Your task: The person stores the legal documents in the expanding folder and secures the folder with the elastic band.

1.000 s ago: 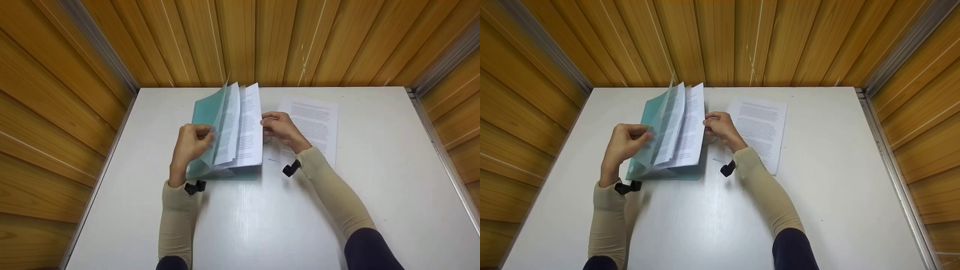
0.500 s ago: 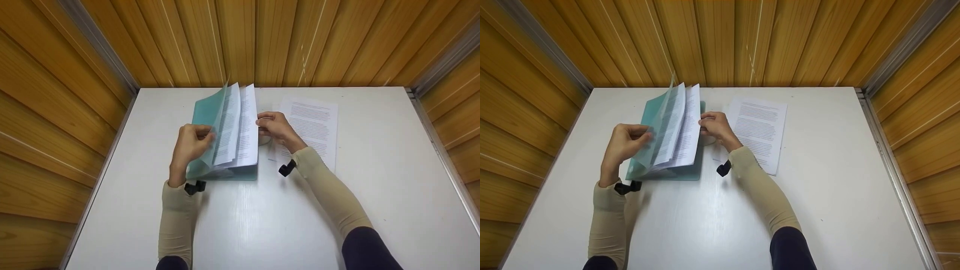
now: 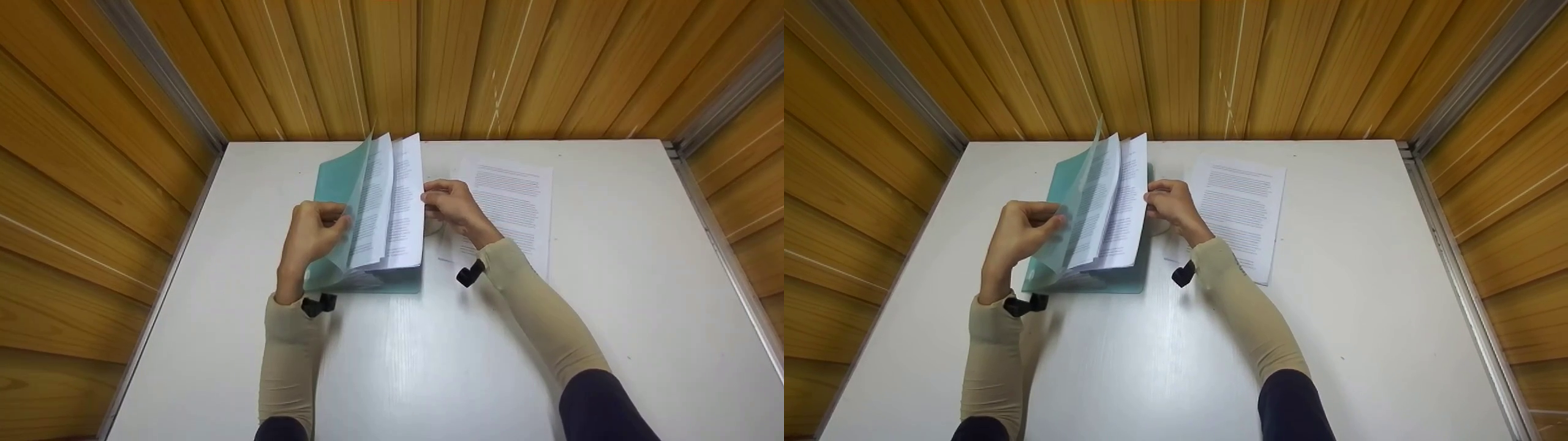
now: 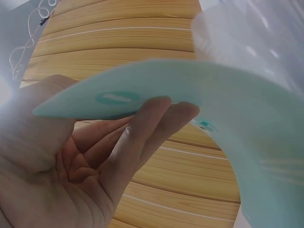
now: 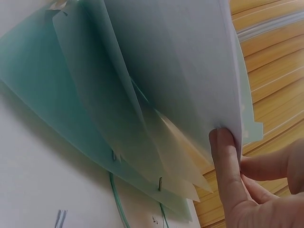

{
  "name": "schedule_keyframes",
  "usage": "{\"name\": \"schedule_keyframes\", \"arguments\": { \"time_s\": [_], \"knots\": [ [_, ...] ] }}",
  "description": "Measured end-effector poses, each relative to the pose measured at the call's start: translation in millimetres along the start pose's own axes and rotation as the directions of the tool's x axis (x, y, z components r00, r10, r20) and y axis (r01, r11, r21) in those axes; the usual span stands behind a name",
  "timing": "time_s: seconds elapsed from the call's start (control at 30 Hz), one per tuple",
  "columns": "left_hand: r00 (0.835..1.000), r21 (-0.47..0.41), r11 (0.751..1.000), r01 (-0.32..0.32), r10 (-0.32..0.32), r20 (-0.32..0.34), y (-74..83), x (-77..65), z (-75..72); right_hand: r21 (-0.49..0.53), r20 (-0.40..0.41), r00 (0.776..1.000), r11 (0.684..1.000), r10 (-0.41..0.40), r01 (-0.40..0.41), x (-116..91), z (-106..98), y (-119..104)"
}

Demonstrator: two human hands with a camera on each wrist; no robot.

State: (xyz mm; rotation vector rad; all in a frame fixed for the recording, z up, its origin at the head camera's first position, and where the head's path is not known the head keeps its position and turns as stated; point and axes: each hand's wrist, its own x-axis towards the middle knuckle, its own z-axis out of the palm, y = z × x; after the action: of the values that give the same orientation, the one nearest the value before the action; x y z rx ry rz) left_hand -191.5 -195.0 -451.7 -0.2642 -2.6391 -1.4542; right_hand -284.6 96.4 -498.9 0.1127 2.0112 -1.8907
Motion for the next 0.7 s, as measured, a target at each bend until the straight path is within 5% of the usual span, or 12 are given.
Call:
{"name": "schedule_keyframes", "arguments": {
  "time_s": [0.7],
  "knots": [
    [1.0, 0.003, 1.0, -0.005, 0.005, -0.007, 0.0, -1.0, 2.4, -0.017, 0.033, 0.999, 0.999, -0.032, 0.032, 3.2, 19.9, -2.3]
  ]
}}
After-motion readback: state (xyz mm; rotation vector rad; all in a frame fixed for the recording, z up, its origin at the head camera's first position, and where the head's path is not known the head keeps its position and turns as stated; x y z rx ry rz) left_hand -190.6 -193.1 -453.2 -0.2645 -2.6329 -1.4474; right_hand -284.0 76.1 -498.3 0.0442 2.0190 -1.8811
